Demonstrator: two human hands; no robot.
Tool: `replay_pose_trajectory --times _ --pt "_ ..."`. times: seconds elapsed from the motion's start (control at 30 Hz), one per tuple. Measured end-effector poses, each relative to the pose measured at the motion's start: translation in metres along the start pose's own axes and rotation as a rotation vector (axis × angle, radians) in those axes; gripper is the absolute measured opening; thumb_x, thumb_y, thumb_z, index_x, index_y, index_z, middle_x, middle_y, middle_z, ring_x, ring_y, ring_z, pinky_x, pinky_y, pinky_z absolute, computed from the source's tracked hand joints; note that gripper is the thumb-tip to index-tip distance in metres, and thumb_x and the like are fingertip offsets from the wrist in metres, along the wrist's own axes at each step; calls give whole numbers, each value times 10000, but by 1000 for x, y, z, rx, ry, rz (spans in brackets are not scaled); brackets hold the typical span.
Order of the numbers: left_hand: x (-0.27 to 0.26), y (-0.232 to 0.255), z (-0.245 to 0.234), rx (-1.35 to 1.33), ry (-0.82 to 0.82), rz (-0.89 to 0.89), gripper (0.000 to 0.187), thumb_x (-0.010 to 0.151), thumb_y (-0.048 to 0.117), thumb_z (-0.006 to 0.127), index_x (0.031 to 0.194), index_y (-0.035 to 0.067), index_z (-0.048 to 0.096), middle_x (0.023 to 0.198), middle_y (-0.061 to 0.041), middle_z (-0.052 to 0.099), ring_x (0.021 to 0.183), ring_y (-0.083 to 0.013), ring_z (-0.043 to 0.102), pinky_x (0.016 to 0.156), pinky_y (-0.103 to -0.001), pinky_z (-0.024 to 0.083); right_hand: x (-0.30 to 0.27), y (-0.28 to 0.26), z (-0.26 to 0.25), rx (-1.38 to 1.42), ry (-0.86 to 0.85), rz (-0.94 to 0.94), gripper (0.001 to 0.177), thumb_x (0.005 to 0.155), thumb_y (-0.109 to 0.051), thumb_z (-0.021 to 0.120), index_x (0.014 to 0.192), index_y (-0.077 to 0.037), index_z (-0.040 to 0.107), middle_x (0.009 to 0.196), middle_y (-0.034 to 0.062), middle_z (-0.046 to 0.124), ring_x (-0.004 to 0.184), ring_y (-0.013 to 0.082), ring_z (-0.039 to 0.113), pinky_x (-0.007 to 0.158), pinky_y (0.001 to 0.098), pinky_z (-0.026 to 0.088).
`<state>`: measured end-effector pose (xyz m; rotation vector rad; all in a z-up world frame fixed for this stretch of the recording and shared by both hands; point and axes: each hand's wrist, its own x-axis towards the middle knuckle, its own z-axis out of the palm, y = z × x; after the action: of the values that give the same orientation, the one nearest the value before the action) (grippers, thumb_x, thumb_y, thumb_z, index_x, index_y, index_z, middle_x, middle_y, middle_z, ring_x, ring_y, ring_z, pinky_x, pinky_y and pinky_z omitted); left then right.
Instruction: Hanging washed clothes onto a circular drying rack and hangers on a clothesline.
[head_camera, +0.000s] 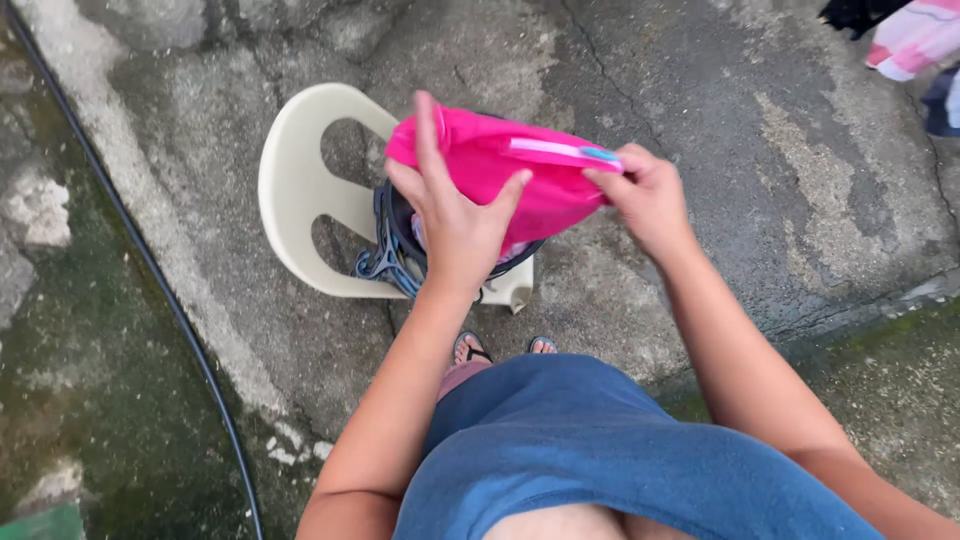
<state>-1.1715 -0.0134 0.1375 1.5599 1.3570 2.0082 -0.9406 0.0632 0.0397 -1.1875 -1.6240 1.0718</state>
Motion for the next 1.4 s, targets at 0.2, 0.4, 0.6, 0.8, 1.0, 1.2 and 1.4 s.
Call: replay_pose_trajectory --times 0.2,0.4,0.6,0.8,1.0,1.2,1.4 --pt "-17 -39 38 696 -154 16 368 730 325 935 967 138 724 1066 -200 498 1057 -428 501 903 -513 441 -14 -21 -68 70 112 -6 162 1067 -168 724 972 -47 673 949 -31 592 871 73 541 757 244 458" --pt "8 -2 64 624 -468 -400 260 837 292 830 758 98 676 1026 -133 542 1091 -353 542 838 -510 451 -46 -80 -104 -331 123 62 233 970 -147 742 1064 -74 543 926 39 583 859 158 566 754 341 480" --pt "5 -40 105 147 -521 -206 226 817 59 710 767 -22 505 890 -115 660 884 -311 664 843 -454 552 -70 -53 -153 -915 400 -70 291 847 -35 753 1067 -47 563 996 185 616 877 332 633 756 413 523" --pt "2 -72 159 -87 -737 220 318 779 -135 553 846 88 769 990 -141 711 1037 -317 707 947 -413 554 -67 13 -173 -119 545 198 225 960 -75 692 1112 -56 528 968 68 651 887 181 650 770 331 548" --pt "7 -20 164 137 -779 322 255 945 83 680 1199 64 695 1216 -159 626 1199 -352 604 1010 -454 509 -86 -38 -137 -598 749 -155 203 1019 7 619 1188 -50 520 1061 106 593 988 275 629 878 391 543" --pt "-25 -91 185 533 -1110 400 411 803 104 697 1194 222 741 1312 -105 594 1142 -334 588 857 -543 473 -111 -57 -134 -856 382 229 295 825 -47 684 1086 -114 565 1055 126 576 866 371 639 748 490 495" --pt "-8 -17 174 180 -838 451 303 796 -19 650 1030 132 769 1213 -81 688 1150 -315 624 923 -468 506 -140 -67 -118 -1064 745 -231 229 810 4 612 1007 -108 645 1057 110 641 1033 347 646 882 464 520"
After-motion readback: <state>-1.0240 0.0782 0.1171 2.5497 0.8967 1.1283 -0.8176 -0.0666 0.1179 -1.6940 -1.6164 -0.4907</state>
